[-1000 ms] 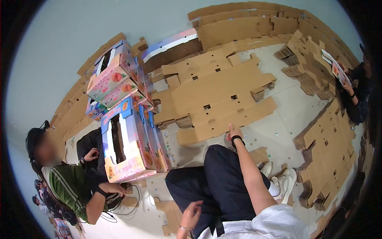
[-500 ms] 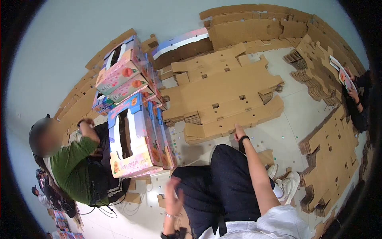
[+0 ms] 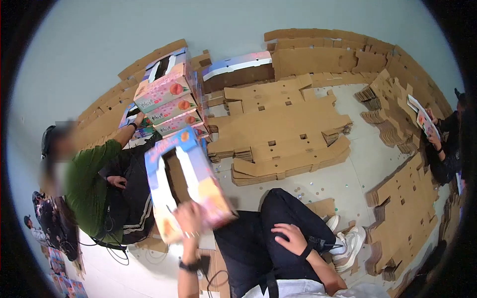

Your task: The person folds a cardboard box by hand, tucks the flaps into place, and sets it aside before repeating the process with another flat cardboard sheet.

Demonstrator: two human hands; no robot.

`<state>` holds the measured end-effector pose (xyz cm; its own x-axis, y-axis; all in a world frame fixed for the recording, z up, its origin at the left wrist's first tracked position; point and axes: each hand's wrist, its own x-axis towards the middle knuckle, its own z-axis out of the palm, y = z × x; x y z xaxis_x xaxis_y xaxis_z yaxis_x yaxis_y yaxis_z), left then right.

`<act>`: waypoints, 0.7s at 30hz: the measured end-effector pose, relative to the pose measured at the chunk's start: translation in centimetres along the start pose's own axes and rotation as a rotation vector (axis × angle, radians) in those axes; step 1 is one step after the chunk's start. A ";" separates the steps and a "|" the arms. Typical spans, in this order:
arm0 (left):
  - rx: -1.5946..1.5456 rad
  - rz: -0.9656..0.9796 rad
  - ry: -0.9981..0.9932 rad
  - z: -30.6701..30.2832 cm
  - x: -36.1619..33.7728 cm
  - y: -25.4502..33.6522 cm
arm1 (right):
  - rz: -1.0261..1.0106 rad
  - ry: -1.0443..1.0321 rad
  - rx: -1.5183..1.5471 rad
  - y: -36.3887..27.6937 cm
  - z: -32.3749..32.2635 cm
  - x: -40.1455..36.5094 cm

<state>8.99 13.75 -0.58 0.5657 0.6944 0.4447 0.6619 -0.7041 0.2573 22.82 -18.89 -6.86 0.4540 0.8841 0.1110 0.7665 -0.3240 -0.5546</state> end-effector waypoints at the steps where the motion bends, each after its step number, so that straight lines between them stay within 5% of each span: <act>1: -0.058 -0.017 -0.176 -2.5 -2.8 3.2 | 0.154 0.103 0.464 0.4 0.0 0.6; 2: -0.148 0.108 -0.317 -6.6 -5.0 6.9 | 0.310 0.199 0.927 0.7 -0.2 1.2; 5: -0.529 0.300 -0.765 -12.9 -12.4 11.9 | 0.429 0.420 1.005 4.6 -1.3 2.6; 6: -0.535 0.369 -0.771 -15.2 -12.0 12.8 | 0.436 0.382 1.027 6.2 -1.3 3.0; 8: -0.618 0.102 -0.756 -14.0 -12.9 10.2 | 0.429 0.214 0.866 6.8 -3.0 4.0; 12: -0.340 -0.221 -0.280 -8.0 -12.7 4.3 | 0.282 -0.089 0.952 7.5 -3.6 7.9; 18: -0.138 -0.300 0.102 -2.6 -10.4 -0.4 | 0.210 -0.422 1.153 3.9 -1.5 15.0; 20: -0.973 -0.783 -0.177 -1.0 -11.2 -2.2 | 0.116 -0.471 1.115 3.2 0.6 16.5; 21: -0.954 -0.770 -0.102 -0.8 -11.7 -1.9 | 0.131 -0.400 1.094 1.6 0.0 16.0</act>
<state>0.70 6.83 -5.55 0.2507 0.9549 -0.1590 0.2400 0.0978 0.9658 31.28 -5.26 -5.98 0.1761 0.9715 -0.1588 -0.1637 -0.1302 -0.9779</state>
